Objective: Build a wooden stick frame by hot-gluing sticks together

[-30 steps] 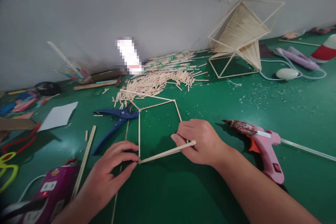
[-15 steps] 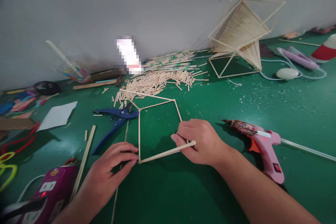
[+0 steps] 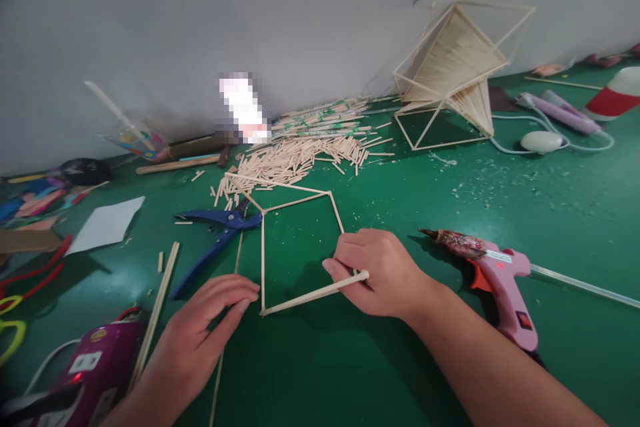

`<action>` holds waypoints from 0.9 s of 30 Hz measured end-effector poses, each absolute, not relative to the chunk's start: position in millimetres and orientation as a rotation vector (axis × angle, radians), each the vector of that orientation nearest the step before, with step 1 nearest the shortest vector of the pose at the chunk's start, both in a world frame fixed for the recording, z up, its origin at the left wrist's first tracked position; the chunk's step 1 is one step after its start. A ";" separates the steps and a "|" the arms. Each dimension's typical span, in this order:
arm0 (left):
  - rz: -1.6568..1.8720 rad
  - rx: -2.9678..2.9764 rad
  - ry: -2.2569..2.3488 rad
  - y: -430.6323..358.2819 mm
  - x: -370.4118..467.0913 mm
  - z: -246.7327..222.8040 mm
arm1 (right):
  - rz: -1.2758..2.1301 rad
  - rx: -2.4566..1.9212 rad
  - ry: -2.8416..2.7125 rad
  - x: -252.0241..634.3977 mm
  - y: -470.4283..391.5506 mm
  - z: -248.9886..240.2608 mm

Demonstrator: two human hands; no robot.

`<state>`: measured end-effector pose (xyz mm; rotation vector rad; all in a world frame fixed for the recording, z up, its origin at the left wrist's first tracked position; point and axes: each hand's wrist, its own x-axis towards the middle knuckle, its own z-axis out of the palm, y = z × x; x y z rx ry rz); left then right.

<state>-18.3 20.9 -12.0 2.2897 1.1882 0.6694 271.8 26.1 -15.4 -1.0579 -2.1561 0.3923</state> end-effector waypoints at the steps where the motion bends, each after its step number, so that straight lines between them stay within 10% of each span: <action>1: 0.673 2.301 1.190 21.1 -18.9 -12.3 | 0.392 -1.058 -2.156 271.8 26.0 -15.4; 27: 0.671 2.549 1.193 19.0 -10.3 -17.0 | 0.513 -1.073 -2.131 276.3 25.8 -11.5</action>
